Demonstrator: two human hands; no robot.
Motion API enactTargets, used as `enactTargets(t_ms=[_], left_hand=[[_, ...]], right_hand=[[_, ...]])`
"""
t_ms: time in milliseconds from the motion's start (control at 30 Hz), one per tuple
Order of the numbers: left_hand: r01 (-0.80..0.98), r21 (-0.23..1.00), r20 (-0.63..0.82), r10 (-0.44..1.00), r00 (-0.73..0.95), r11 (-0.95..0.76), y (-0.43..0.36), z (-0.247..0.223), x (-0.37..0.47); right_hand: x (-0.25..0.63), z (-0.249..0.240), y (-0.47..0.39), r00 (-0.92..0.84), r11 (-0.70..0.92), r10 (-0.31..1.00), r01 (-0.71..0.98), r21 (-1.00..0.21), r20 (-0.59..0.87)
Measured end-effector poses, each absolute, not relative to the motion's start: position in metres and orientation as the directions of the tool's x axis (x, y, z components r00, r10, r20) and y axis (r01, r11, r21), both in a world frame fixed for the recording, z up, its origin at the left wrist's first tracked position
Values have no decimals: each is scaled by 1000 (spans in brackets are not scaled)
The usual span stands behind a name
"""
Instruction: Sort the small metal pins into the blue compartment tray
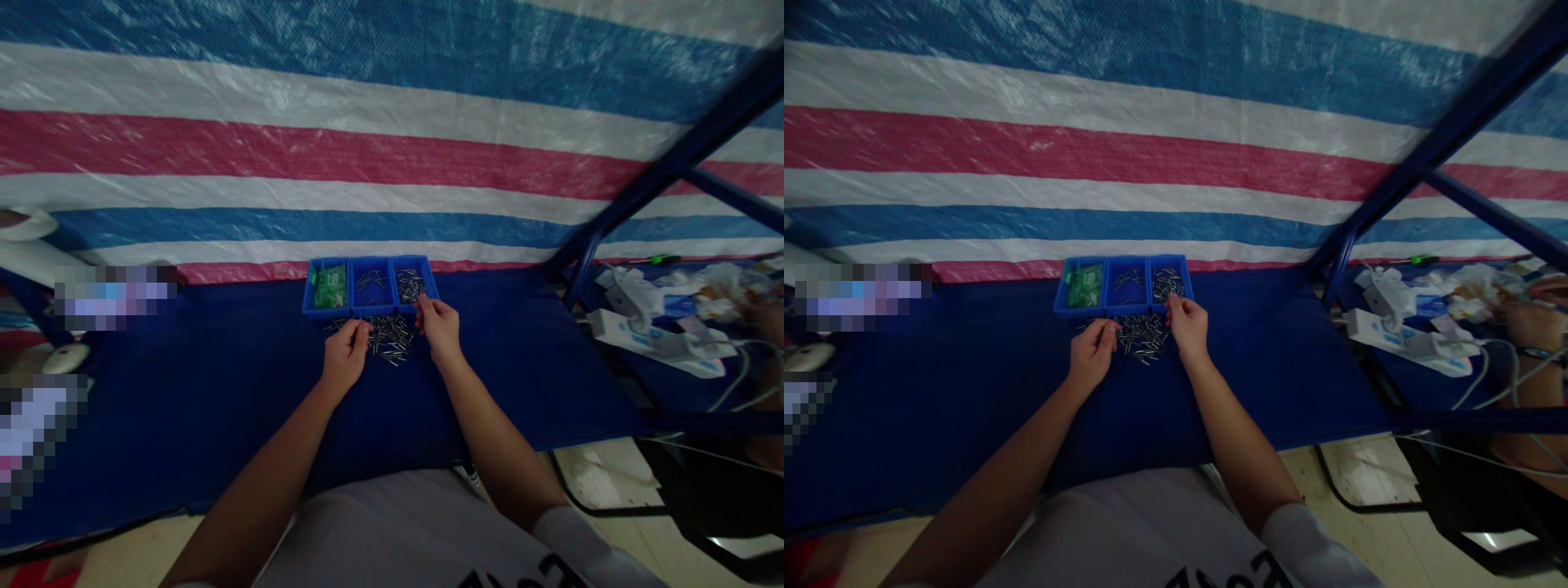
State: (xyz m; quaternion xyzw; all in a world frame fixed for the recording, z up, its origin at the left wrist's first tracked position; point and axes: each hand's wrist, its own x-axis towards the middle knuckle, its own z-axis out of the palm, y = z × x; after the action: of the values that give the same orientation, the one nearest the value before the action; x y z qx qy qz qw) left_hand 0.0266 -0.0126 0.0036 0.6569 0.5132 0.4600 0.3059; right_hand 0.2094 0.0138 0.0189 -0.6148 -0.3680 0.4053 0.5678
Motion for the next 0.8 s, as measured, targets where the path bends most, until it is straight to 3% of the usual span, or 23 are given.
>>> enactTargets(t_ms=[167, 300, 433, 567, 800], left_hand=[[392, 873, 294, 954, 53, -291, -13, 4, 27], [385, 876, 291, 955, 57, -290, -13, 5, 27], [388, 873, 296, 953, 59, -295, -13, 5, 27], [391, 868, 305, 950, 71, -307, -13, 4, 26], [399, 858, 315, 945, 88, -323, -12, 2, 26]], right_hand=[[209, 18, 15, 356, -57, 933, -11, -998, -57], [206, 14, 13, 254, 10, 965, 187, -982, 58], [205, 13, 8, 131, 121, 973, 415, -902, 190], [205, 14, 5, -84, 235, 970, 571, -786, 229], [202, 12, 4, -241, 307, 951, 677, -669, 192]])
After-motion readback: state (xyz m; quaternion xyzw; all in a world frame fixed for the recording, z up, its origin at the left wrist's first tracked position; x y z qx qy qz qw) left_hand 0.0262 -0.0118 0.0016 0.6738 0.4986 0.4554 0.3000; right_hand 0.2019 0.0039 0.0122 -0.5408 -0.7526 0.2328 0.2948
